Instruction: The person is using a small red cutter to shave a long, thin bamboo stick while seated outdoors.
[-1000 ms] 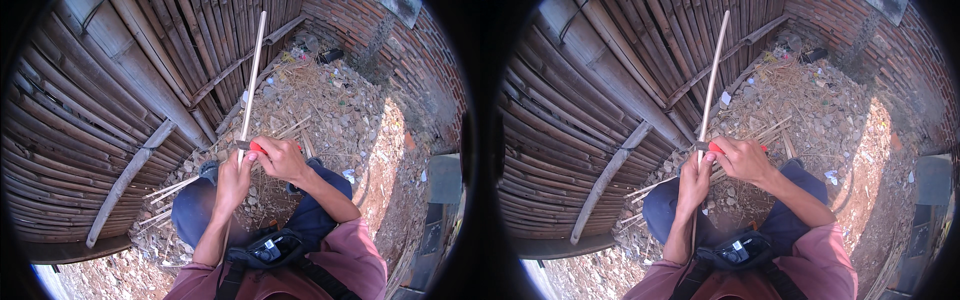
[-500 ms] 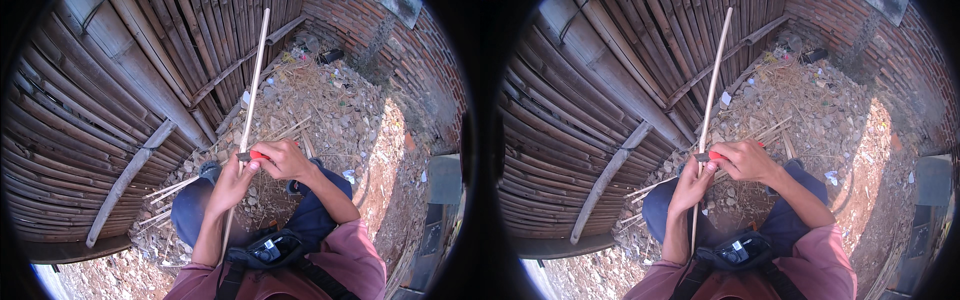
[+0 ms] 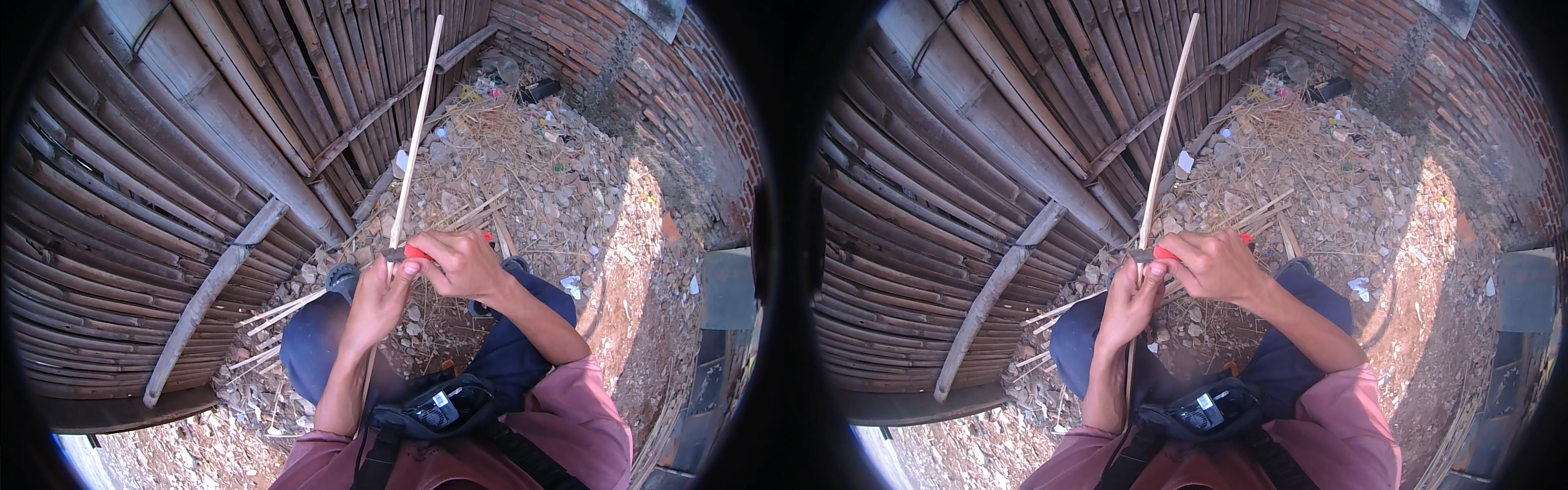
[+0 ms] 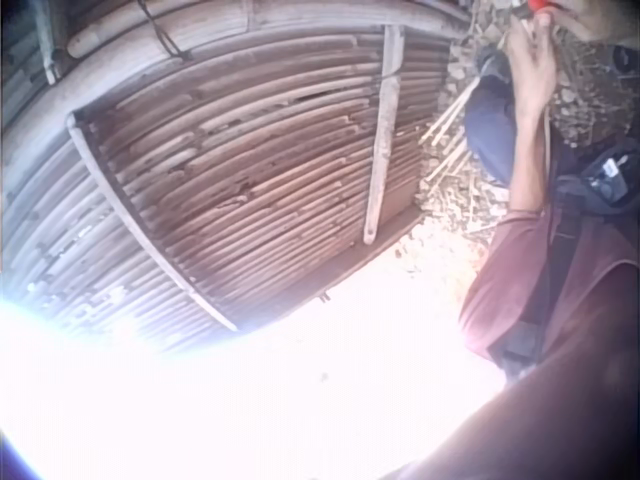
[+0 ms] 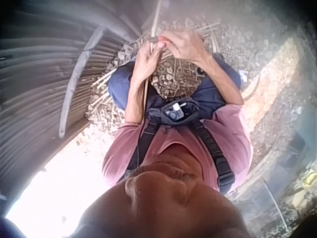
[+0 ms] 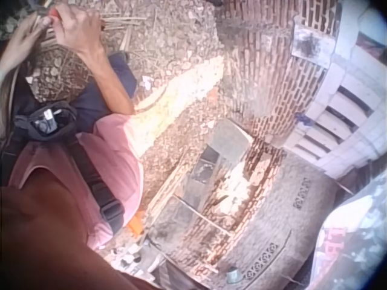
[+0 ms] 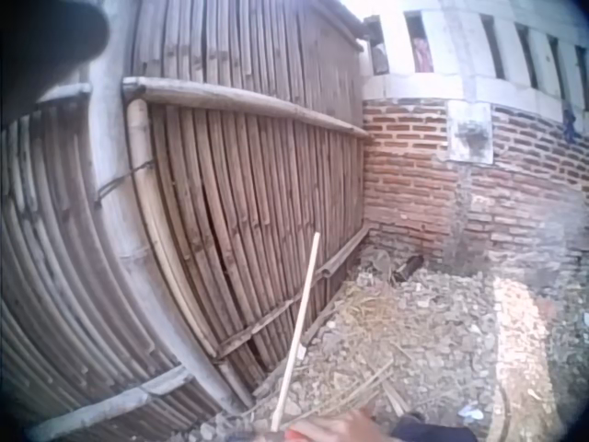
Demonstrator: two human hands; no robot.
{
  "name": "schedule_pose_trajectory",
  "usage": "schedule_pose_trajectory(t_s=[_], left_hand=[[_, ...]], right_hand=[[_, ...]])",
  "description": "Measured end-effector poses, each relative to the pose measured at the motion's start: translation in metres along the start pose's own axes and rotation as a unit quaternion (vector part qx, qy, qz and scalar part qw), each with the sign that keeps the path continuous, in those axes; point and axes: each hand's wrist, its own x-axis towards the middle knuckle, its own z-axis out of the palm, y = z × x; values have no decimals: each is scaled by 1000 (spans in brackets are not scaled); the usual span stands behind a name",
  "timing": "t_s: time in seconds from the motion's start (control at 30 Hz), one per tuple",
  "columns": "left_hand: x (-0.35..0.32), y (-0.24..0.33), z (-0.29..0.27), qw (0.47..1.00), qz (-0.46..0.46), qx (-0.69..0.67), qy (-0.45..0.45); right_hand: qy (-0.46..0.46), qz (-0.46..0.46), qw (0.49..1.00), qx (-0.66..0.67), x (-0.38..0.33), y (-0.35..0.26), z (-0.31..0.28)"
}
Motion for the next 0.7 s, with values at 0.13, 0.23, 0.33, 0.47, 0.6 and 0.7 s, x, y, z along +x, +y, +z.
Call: schedule_pose_trajectory(t_s=[0.13, 0.23, 0.33, 0.47, 0.6, 0.7], left_hand=[[1, -4, 0, 999, 14, 21, 25], [2, -2, 4, 998, 0, 25, 53], [5, -2, 4, 997, -25, 46, 65], [7, -7, 0, 996, -14, 49, 69], [7, -8, -2, 998, 0, 44, 45], [4, -3, 0, 998, 7, 54, 32]], right_hand=[[4, 18, 1000, -7, 0, -5, 2], [14, 40, 999, -5, 1, -7, 3], [23, 59, 998, -19, 0, -7, 7], [45, 60, 997, -14, 1, -7, 13], [24, 31, 999, 19, 5, -2, 8], [-32, 25, 998, 37, 4, 6, 2]])
